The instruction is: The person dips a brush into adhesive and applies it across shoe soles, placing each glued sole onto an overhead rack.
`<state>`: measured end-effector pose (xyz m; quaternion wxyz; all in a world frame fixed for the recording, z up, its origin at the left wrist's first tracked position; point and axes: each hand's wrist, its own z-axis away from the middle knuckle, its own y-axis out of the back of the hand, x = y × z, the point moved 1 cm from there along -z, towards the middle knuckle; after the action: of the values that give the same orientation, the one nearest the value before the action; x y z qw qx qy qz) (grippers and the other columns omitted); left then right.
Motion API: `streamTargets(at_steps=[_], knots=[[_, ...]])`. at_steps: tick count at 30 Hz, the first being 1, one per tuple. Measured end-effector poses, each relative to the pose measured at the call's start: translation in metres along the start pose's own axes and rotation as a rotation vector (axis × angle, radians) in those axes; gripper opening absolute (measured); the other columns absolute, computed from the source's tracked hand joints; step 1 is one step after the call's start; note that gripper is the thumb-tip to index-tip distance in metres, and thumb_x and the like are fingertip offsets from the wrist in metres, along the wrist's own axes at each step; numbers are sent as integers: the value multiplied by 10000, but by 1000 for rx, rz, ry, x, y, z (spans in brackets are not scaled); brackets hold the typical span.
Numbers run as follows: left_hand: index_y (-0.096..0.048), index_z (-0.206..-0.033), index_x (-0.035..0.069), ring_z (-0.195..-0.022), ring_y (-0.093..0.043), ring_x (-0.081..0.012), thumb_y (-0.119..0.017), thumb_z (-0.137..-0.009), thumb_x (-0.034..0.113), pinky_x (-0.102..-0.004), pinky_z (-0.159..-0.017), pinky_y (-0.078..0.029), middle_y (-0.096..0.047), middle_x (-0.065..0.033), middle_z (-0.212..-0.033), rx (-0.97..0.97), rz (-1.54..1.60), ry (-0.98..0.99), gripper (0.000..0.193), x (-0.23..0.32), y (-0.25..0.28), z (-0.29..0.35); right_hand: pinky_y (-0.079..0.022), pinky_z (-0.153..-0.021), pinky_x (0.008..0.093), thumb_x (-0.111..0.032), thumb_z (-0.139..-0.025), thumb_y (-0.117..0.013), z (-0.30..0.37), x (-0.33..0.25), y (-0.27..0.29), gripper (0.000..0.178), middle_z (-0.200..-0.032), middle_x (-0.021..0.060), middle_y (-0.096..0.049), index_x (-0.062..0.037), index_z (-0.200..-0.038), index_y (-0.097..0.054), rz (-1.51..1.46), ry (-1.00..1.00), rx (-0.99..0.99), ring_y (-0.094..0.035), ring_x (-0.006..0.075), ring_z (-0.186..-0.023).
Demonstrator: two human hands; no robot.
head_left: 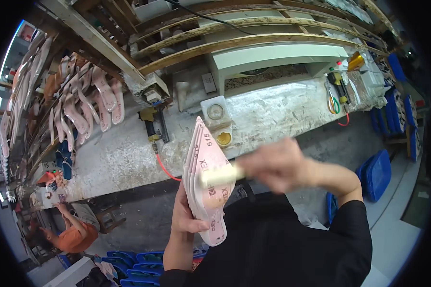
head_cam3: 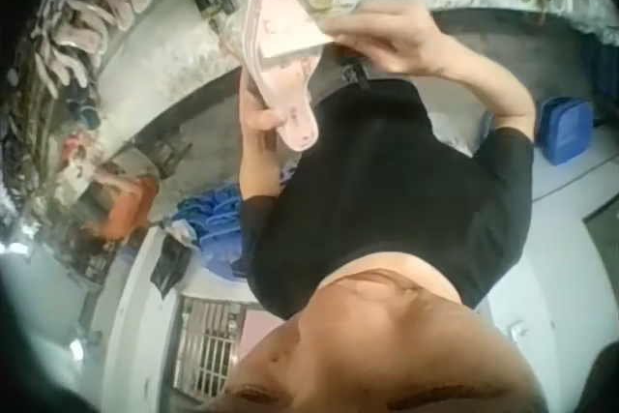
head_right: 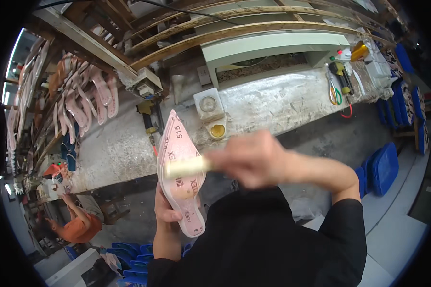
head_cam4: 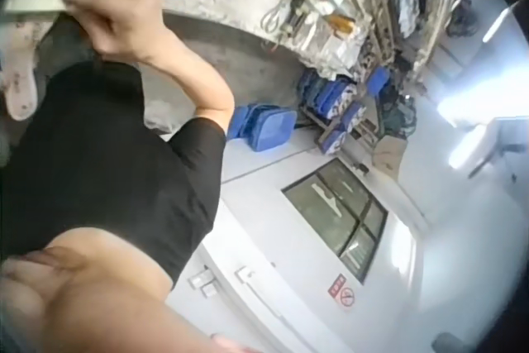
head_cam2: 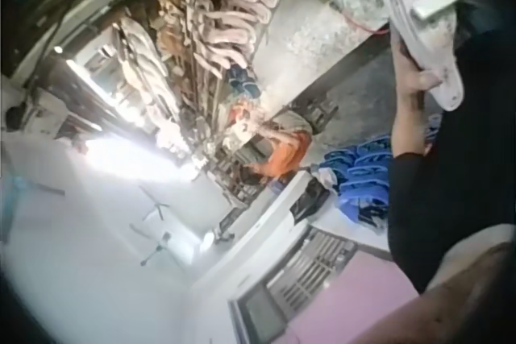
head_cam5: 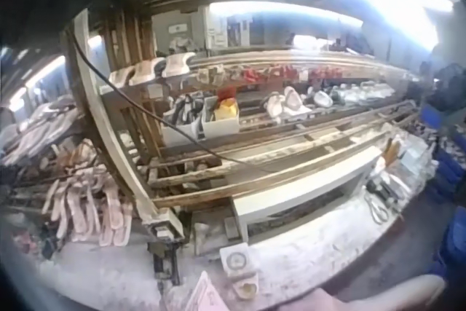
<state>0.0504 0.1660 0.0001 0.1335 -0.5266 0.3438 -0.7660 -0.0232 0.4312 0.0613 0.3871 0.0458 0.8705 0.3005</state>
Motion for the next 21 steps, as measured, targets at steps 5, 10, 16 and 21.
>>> streamTargets(at_steps=[5,10,16,21], knots=[[-309,-1535,-35,-1215,-622,-268,-953,-493,186,-384,-959,-559,-580,-168,-1357,0,-44,9,1245,16,-14,14,-472,-443,342,-14,-780,-736,-3,0,2,290,-658,70,-631,-84,-1059,-767,-12,7,43,-605,205,-509],[-350,-1464,-105,-973,-687,-292,-963,-477,210,-378,-750,-593,-622,-230,-1225,9,-86,-20,1204,16,-18,23,-477,-500,289,-26,-829,-701,-12,-6,6,266,-705,77,-689,-54,-1085,-770,-38,-56,68,-622,161,-549],[-290,-1508,-95,-1030,-702,-318,-993,-481,239,-403,-698,-643,-596,-244,-1291,-68,-1,-54,1288,10,-10,40,-511,-602,270,-58,-919,-698,-7,-15,29,198,-840,112,-763,-5,-1101,-757,-460,-191,100,-694,119,-678],[-226,-1519,-90,-959,-712,-354,-1012,-492,247,-420,-645,-639,-557,-304,-1306,-15,86,-125,1337,0,-22,54,-430,-542,258,-42,-930,-658,-14,2,35,188,-766,90,-703,27,-1087,-735,-319,-431,68,-593,105,-614]])
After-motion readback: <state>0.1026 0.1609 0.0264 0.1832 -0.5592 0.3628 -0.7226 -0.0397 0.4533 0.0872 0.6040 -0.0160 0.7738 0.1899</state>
